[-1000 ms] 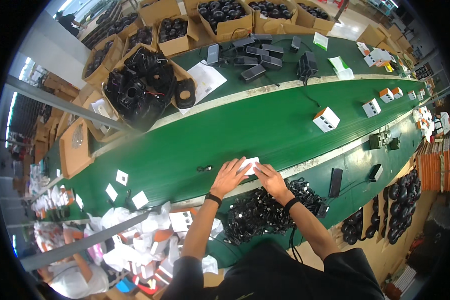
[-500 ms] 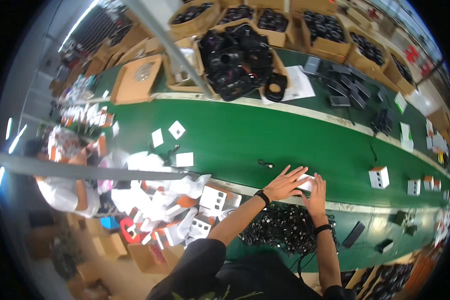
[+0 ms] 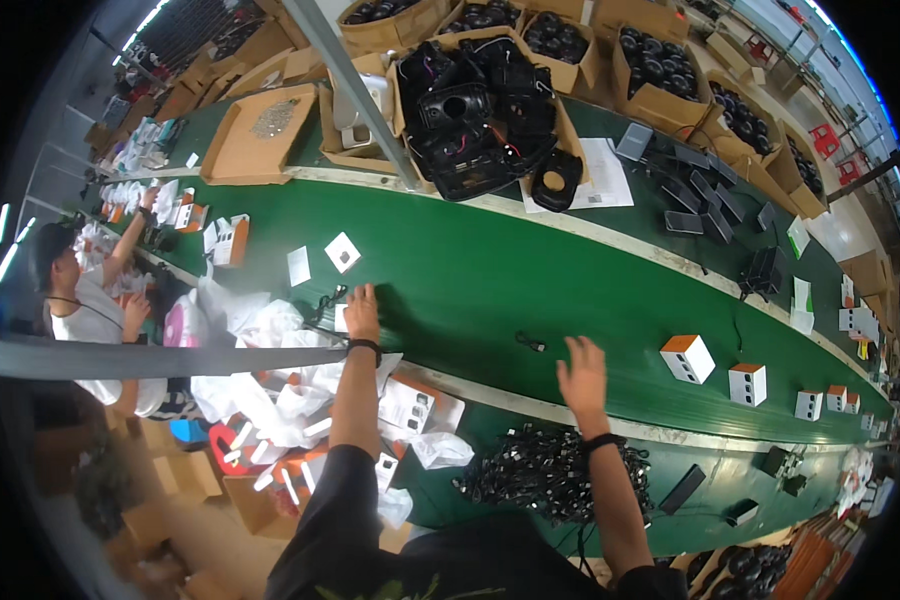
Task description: Packing small electronic items or parts into cardboard boxes on an assembly line.
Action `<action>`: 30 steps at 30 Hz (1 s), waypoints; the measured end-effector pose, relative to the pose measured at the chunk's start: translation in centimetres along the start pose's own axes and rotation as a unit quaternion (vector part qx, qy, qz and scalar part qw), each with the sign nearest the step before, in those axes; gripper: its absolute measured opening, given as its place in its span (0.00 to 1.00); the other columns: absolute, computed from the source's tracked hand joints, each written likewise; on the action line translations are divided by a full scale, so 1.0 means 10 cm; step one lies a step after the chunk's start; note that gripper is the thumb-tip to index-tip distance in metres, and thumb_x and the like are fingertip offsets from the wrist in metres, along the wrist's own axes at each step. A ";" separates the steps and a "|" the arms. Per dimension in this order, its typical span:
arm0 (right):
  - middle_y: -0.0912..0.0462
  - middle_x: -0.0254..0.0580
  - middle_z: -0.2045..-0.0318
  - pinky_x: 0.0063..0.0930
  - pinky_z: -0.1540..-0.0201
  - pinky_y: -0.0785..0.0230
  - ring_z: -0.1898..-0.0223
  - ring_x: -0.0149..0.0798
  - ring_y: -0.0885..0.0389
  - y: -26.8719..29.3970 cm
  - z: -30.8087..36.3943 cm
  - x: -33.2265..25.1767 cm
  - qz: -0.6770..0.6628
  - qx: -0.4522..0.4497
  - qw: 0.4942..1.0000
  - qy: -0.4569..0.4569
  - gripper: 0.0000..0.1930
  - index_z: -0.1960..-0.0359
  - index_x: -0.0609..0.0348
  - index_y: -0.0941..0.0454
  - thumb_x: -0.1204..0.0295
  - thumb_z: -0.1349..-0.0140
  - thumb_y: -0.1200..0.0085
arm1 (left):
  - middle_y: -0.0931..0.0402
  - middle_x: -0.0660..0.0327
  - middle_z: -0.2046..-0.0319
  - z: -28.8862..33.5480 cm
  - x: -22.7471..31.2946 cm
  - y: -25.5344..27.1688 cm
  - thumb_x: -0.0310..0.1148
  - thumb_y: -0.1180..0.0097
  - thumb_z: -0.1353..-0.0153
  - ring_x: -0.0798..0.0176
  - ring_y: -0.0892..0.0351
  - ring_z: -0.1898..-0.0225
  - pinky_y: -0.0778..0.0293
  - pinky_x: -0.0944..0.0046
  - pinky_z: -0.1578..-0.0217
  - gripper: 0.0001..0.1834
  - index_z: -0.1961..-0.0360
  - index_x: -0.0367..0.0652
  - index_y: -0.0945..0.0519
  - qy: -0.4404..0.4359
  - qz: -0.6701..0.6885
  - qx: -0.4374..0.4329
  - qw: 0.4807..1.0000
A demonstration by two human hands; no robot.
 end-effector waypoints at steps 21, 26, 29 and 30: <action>0.31 0.69 0.34 0.67 0.27 0.42 0.30 0.71 0.34 -0.37 0.07 0.97 0.010 0.167 0.984 -0.061 0.09 0.50 0.69 0.29 0.78 0.26 0.47 | 0.15 0.65 0.51 0.26 -0.15 0.31 0.35 0.27 0.43 0.57 0.19 0.39 0.23 0.46 0.44 0.18 0.51 0.56 0.17 -0.152 0.067 -0.009 0.986; 0.30 0.69 0.34 0.63 0.27 0.41 0.31 0.71 0.33 -0.30 0.15 1.08 0.058 0.182 0.979 -0.076 0.07 0.54 0.67 0.29 0.75 0.24 0.48 | 0.14 0.63 0.50 0.07 -0.08 0.24 0.42 0.25 0.43 0.54 0.19 0.39 0.22 0.43 0.45 0.15 0.56 0.53 0.12 -0.079 0.133 -0.039 0.987; 0.30 0.69 0.34 0.63 0.27 0.41 0.31 0.71 0.33 -0.37 0.08 1.05 0.053 0.177 0.981 -0.065 0.07 0.53 0.67 0.29 0.74 0.24 0.48 | 0.11 0.54 0.48 -0.41 -0.36 0.24 0.48 0.22 0.42 0.41 0.14 0.46 0.19 0.38 0.49 0.23 0.53 0.46 0.13 0.158 0.342 -0.001 0.926; 0.29 0.69 0.34 0.63 0.27 0.40 0.31 0.72 0.32 -0.34 0.09 1.11 0.053 0.175 0.981 -0.070 0.08 0.52 0.67 0.28 0.74 0.24 0.48 | 0.11 0.50 0.50 -0.54 -0.24 0.23 0.49 0.21 0.42 0.37 0.13 0.48 0.18 0.38 0.49 0.27 0.51 0.42 0.15 0.205 0.396 0.040 0.894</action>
Point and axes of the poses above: each hand's wrist, its own z-axis away from the middle knuckle, its own y-axis out of the back of the hand, x = y × z, the point moved 2 cm from there along -z, towards the middle knuckle
